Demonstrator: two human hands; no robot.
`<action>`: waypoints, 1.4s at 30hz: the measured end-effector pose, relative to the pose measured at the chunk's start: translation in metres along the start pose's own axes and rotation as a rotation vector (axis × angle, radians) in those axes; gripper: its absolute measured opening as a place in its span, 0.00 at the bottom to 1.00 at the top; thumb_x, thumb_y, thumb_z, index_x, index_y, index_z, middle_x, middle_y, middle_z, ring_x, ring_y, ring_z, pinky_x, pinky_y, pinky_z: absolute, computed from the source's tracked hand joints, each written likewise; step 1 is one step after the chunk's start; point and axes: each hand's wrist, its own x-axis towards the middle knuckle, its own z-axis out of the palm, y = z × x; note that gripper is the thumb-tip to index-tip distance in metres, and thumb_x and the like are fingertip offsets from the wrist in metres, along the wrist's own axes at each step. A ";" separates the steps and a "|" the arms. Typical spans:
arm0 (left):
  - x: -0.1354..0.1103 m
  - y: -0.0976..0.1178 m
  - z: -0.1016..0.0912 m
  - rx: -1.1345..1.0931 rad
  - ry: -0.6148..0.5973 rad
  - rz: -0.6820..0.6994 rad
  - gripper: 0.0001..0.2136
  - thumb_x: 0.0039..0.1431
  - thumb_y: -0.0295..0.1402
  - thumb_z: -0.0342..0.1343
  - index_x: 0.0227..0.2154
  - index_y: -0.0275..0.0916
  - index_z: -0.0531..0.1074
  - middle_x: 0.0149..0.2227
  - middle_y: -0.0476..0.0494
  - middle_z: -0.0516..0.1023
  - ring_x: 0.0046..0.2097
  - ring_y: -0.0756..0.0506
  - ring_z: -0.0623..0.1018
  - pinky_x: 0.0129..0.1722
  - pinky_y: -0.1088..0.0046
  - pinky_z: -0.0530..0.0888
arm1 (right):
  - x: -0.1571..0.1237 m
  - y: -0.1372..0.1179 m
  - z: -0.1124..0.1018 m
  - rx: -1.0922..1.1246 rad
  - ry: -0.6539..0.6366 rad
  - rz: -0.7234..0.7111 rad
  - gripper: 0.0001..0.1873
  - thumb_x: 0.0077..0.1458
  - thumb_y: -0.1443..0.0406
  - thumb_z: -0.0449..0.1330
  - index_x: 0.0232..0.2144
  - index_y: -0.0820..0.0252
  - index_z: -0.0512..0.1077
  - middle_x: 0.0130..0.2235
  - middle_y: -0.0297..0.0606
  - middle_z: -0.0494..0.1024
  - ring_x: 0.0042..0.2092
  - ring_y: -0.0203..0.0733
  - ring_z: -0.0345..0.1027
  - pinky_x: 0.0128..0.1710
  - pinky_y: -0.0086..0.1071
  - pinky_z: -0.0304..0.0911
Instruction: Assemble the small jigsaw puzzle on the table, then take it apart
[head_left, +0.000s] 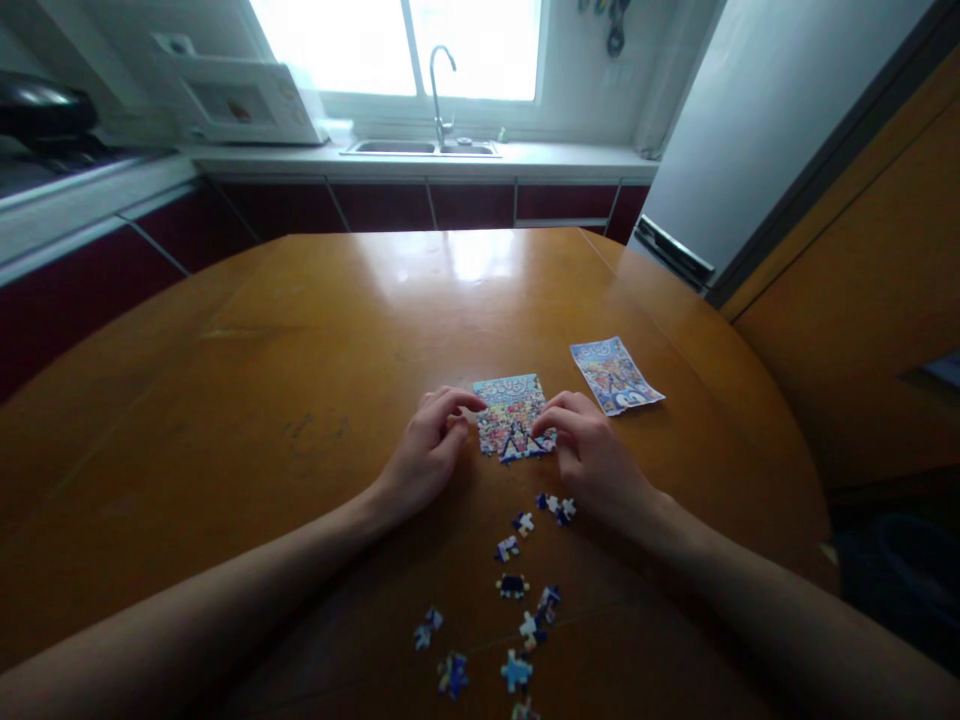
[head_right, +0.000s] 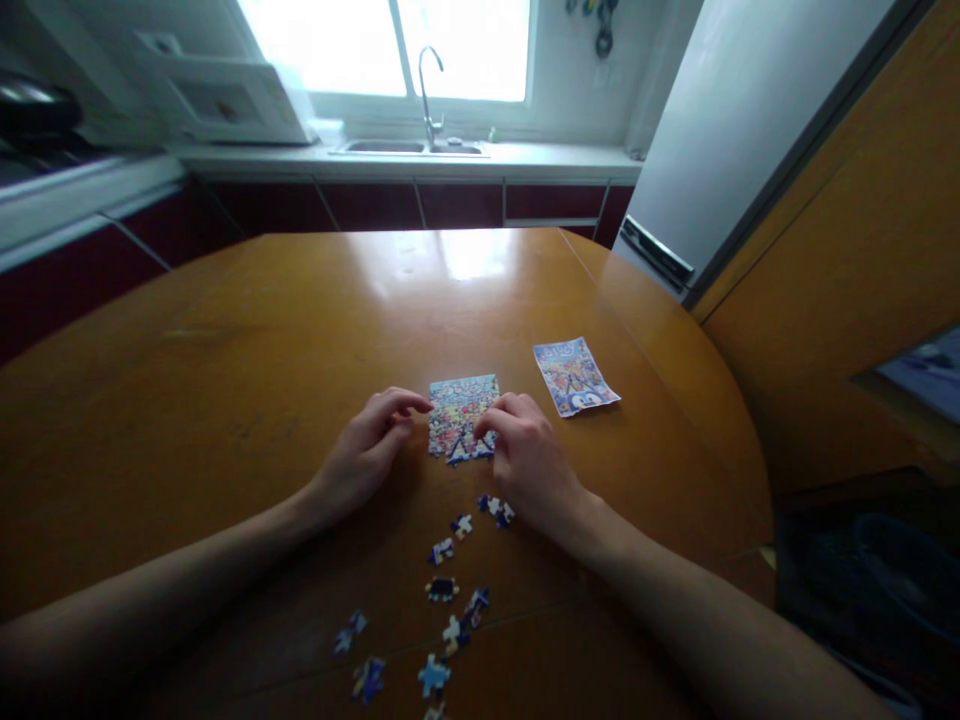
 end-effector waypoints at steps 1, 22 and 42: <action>0.000 0.000 0.000 -0.004 0.002 0.000 0.10 0.62 0.25 0.48 0.40 0.39 0.74 0.40 0.44 0.73 0.45 0.43 0.71 0.45 0.64 0.68 | 0.000 0.000 -0.001 0.005 -0.011 -0.005 0.18 0.50 0.83 0.51 0.29 0.59 0.73 0.35 0.39 0.72 0.42 0.43 0.65 0.43 0.37 0.62; -0.001 0.003 -0.001 -0.048 0.031 -0.018 0.09 0.59 0.25 0.49 0.39 0.39 0.73 0.38 0.45 0.74 0.39 0.45 0.71 0.39 0.68 0.67 | 0.001 0.004 -0.007 0.064 -0.092 0.007 0.13 0.54 0.78 0.55 0.28 0.59 0.75 0.33 0.36 0.75 0.38 0.40 0.68 0.39 0.35 0.62; -0.003 0.001 0.000 -0.026 0.035 -0.030 0.11 0.56 0.22 0.49 0.38 0.38 0.73 0.37 0.45 0.73 0.39 0.46 0.70 0.39 0.68 0.68 | 0.002 0.009 -0.010 0.092 -0.036 0.052 0.13 0.54 0.77 0.54 0.28 0.58 0.75 0.32 0.36 0.76 0.36 0.40 0.69 0.37 0.35 0.63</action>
